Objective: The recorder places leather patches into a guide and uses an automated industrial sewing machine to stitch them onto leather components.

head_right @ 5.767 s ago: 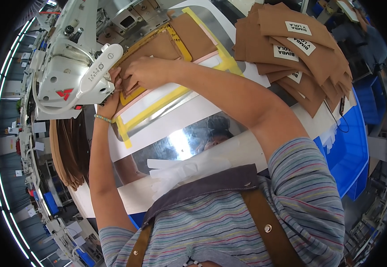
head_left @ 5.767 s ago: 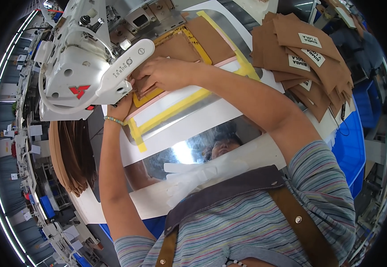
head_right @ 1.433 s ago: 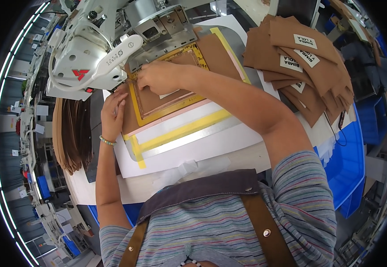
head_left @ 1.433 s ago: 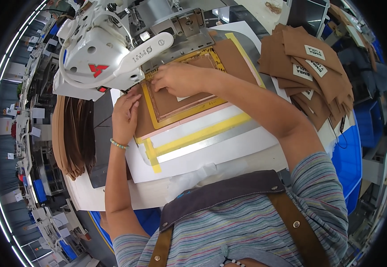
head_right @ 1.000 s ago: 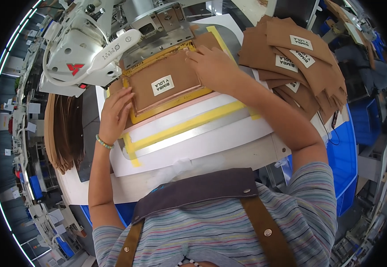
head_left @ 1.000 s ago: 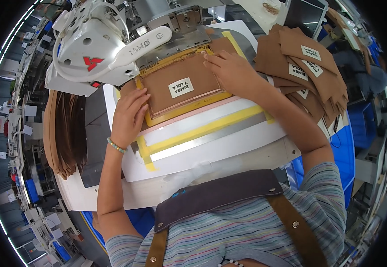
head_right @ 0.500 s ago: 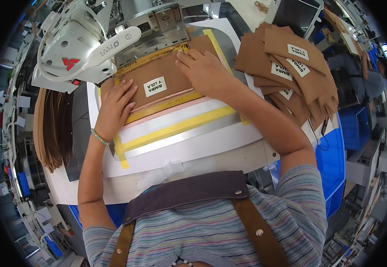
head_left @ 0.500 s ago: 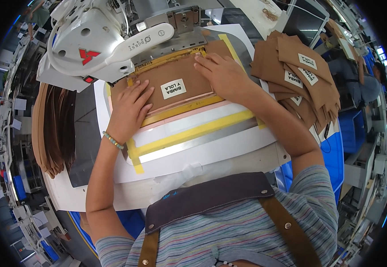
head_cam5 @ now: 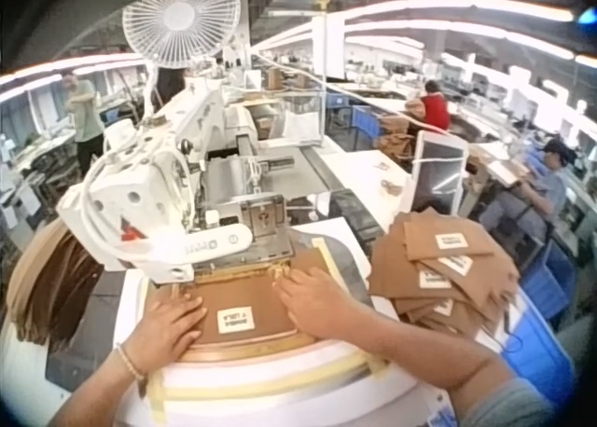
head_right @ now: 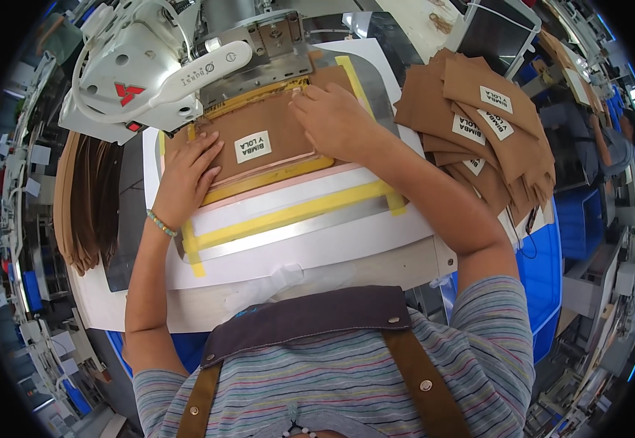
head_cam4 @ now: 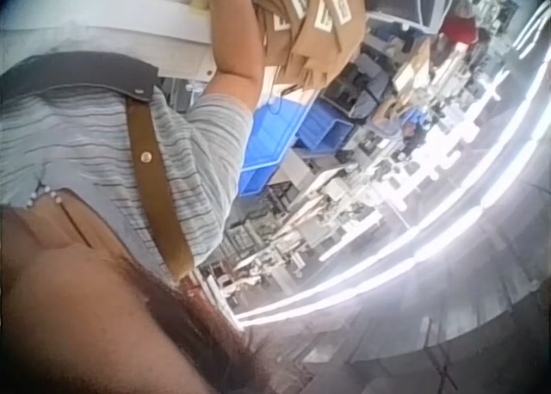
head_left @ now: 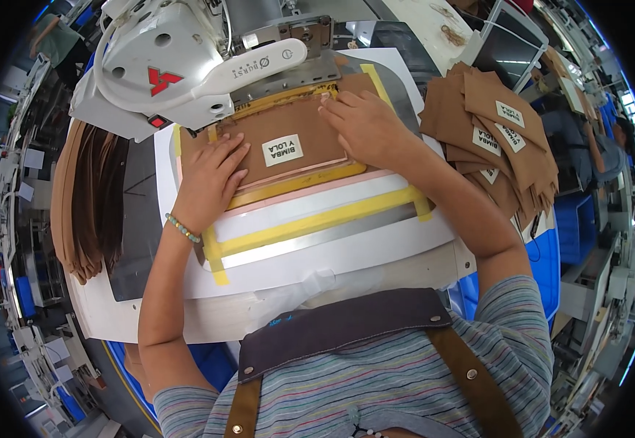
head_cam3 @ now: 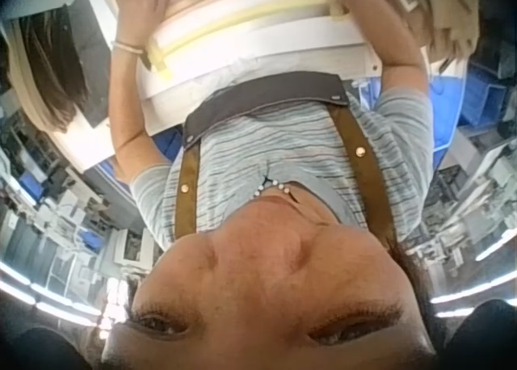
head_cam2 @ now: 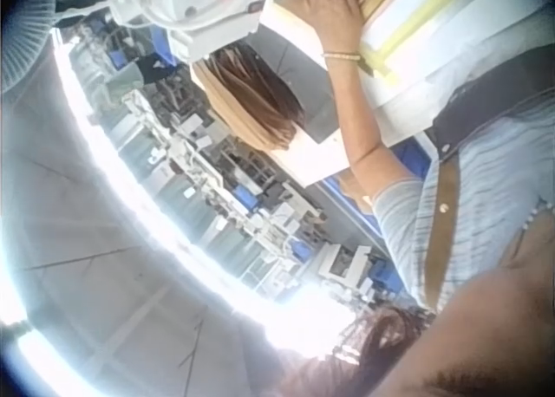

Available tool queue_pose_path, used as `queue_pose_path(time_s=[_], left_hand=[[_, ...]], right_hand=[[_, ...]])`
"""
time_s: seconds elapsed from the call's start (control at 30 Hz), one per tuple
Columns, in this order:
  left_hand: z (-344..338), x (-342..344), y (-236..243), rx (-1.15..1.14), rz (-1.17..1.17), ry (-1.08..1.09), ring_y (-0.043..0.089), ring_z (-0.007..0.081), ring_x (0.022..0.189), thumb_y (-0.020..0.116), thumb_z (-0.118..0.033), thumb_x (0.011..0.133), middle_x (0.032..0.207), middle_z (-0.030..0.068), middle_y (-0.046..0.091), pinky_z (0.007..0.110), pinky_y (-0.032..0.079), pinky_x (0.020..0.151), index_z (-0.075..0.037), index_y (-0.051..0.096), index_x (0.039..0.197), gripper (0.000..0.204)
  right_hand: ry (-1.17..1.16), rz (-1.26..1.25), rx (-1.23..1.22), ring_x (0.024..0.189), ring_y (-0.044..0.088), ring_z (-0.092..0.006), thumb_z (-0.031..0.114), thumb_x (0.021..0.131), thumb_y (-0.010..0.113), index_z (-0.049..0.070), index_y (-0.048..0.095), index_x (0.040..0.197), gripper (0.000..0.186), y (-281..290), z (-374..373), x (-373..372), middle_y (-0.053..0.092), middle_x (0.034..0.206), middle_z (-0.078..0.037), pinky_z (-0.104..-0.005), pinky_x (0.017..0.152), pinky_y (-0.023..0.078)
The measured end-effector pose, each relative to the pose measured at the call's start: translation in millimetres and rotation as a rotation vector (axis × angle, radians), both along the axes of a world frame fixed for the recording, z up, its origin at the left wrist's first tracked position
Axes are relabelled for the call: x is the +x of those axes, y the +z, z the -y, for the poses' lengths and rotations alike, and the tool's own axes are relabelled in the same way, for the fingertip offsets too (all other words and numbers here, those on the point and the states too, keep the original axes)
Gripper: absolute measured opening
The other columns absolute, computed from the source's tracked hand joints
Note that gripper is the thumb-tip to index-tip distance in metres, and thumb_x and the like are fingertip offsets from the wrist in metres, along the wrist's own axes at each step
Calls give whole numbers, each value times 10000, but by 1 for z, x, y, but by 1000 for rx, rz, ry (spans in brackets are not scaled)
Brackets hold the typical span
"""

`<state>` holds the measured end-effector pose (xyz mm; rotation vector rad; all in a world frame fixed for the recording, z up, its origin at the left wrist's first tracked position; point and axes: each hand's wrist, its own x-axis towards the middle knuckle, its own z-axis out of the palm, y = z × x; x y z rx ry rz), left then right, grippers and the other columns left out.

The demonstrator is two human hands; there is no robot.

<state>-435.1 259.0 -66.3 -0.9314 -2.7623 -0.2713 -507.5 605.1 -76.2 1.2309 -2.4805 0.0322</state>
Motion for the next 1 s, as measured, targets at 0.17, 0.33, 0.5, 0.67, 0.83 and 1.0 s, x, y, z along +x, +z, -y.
queue_pose_path(time_s=[0.17,0.33,0.5,0.67,0.83,1.0], left_hand=[[3,2,-1,16,34,47,556,344,1387,713,-175,982,1512,117,601,460,434,1155,-71,644,1419,454],[-12,0,1,46,42,7,567,345,1368,719,-146,974,1507,118,606,465,432,1168,-74,645,1417,455],[-20,-3,-1,67,55,-32,540,352,1395,696,-132,997,1515,121,598,470,418,1182,-78,650,1412,421],[-18,-4,-1,84,25,-41,538,365,1388,700,-111,978,1496,127,604,477,403,1193,-63,664,1389,416],[-17,-5,3,78,-8,-53,537,373,1386,699,-85,960,1478,137,611,489,397,1199,-43,674,1371,414],[-12,-2,0,112,40,-39,533,386,1397,683,-87,976,1475,165,606,482,409,1204,-26,664,1379,408]], right_hand=[[6,58,7,1180,610,-219,150,840,749,49,672,1240,419,4,17,-1,671,1383,-84,-356,943,512],[38,62,31,1169,609,-210,157,843,753,57,681,1205,382,6,32,-3,685,1324,-68,-347,944,515],[113,-67,-35,1074,617,-187,221,836,735,107,723,975,180,1,46,-8,682,1057,10,-337,820,535],[145,7,-83,1068,628,-214,176,820,726,87,725,972,176,4,62,-11,701,1063,-13,-347,841,549],[184,40,-102,1064,633,-230,165,788,754,72,721,976,212,4,75,-14,696,1043,-28,-357,859,554],[193,14,-98,1049,644,-225,198,793,762,79,719,965,214,3,91,-10,693,1023,-19,-364,833,560]])
